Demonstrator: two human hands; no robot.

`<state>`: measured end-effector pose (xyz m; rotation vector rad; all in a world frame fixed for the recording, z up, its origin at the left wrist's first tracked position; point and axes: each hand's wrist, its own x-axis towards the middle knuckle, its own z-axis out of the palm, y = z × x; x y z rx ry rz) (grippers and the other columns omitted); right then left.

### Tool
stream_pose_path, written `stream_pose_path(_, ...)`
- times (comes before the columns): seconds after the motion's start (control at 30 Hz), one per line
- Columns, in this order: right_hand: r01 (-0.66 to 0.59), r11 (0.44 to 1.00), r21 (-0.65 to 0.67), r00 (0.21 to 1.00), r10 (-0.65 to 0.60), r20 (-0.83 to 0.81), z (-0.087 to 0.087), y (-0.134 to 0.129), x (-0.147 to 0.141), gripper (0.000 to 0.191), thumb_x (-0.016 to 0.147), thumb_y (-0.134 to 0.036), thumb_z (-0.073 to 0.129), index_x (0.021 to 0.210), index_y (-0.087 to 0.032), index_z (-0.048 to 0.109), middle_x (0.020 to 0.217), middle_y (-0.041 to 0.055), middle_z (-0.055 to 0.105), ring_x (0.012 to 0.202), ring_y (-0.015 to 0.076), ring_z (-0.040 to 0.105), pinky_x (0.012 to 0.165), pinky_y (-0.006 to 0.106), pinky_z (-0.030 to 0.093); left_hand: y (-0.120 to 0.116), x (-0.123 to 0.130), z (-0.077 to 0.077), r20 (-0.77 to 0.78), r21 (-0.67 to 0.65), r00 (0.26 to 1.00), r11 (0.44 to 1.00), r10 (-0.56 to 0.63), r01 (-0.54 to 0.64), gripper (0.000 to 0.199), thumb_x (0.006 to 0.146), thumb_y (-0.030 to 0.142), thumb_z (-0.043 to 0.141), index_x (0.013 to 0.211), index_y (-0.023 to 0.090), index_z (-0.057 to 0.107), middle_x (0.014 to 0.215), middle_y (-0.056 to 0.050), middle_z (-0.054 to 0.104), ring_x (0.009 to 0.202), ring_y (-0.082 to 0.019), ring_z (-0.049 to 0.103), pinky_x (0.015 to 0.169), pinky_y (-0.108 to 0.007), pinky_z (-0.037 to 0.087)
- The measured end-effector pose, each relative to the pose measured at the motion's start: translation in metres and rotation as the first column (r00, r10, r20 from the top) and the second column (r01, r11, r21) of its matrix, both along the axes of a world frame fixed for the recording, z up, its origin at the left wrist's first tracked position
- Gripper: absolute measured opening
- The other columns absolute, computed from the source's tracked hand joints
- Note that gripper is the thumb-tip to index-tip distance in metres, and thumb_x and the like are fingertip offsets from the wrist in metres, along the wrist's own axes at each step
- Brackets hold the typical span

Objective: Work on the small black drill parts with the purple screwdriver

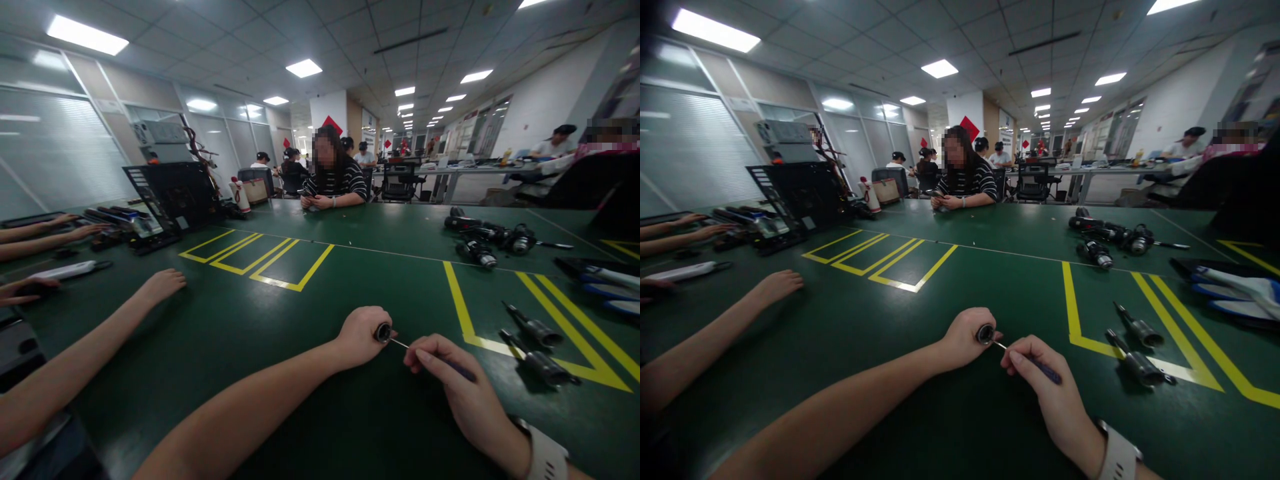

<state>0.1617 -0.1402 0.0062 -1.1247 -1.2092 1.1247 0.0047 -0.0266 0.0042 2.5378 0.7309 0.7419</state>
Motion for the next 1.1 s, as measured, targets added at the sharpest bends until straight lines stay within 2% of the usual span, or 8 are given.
stream_pose_path(0.1,-0.001,1.000,-0.026,0.994,-0.001,-0.113,0.0023,0.0010,0.0002,0.016,0.083,-0.033,0.057,0.075,-0.022,0.067,0.078,0.0023,0.064,0.077,0.0191,0.055,0.071,0.032,0.041,0.0012,-0.0002,0.0011,0.069,-0.072,0.997,0.997,-0.035,0.040,0.019,0.079,0.029,0.059,0.068,0.015,0.052,0.067,0.002,0.051,0.062,-0.010,0.047,0.060,-0.022,0.038)
stream_pose_path(0.23,0.001,0.999,-0.047,0.979,-0.010,-0.205,0.0063,0.0016,-0.0012,0.015,0.080,-0.031,0.059,0.072,-0.021,0.067,0.075,0.0027,0.064,0.074,0.0188,0.054,0.070,0.031,0.042,0.0028,0.0006,0.0014,0.084,-0.124,0.995,0.990,-0.059,0.069,0.019,0.077,0.028,0.061,0.066,0.015,0.052,0.065,0.002,0.049,0.060,-0.010,0.046,0.058,-0.021,0.037)
stream_pose_path(0.33,0.020,0.999,-0.032,0.981,-0.026,-0.193,0.0068,0.0013,-0.0019,0.016,0.080,-0.032,0.059,0.071,-0.021,0.066,0.075,0.0025,0.064,0.074,0.0186,0.054,0.070,0.031,0.042,0.0028,0.0014,0.0003,0.065,-0.107,0.997,0.993,-0.041,0.047,0.018,0.076,0.026,0.061,0.066,0.015,0.052,0.065,0.003,0.049,0.060,-0.010,0.046,0.057,-0.021,0.037)
stream_pose_path(0.47,0.056,0.998,-0.002,0.995,-0.056,-0.081,0.0027,0.0002,-0.0006,0.017,0.081,-0.033,0.058,0.072,-0.021,0.066,0.076,0.0022,0.064,0.075,0.0189,0.054,0.070,0.031,0.041,0.0011,0.0015,-0.0002,0.012,-0.028,1.000,1.000,0.015,-0.014,0.014,0.077,0.024,0.060,0.068,0.016,0.054,0.067,0.002,0.052,0.061,-0.010,0.048,0.058,-0.022,0.037)
stream_pose_path(0.6,0.025,0.999,-0.024,1.000,-0.025,-0.012,0.0001,-0.0001,0.0008,0.018,0.082,-0.034,0.058,0.074,-0.021,0.066,0.076,0.0028,0.064,0.076,0.0196,0.055,0.070,0.032,0.041,-0.0002,0.0012,0.0014,-0.043,0.036,0.999,0.999,-0.021,0.023,0.015,0.079,0.024,0.059,0.068,0.016,0.054,0.067,0.001,0.052,0.062,-0.011,0.048,0.059,-0.023,0.037)
stream_pose_path(0.93,-0.002,0.999,-0.049,0.982,-0.008,-0.188,0.0076,0.0007,-0.0015,0.016,0.081,-0.032,0.058,0.074,-0.020,0.067,0.078,0.0039,0.065,0.076,0.0200,0.055,0.071,0.033,0.043,0.0023,-0.0004,0.0026,0.096,-0.137,0.992,0.986,-0.079,0.091,0.020,0.077,0.028,0.062,0.066,0.015,0.051,0.066,0.002,0.049,0.062,-0.009,0.047,0.058,-0.021,0.039)
stream_pose_path(1.1,0.036,0.999,-0.032,0.992,-0.040,-0.122,0.0051,0.0015,-0.0022,0.015,0.080,-0.033,0.059,0.076,-0.021,0.066,0.078,0.0029,0.064,0.079,0.0204,0.055,0.073,0.033,0.042,0.0029,0.0004,0.0000,0.048,-0.130,0.999,0.992,0.006,0.000,0.017,0.077,0.027,0.062,0.068,0.015,0.052,0.068,0.003,0.051,0.063,-0.010,0.047,0.058,-0.021,0.038)
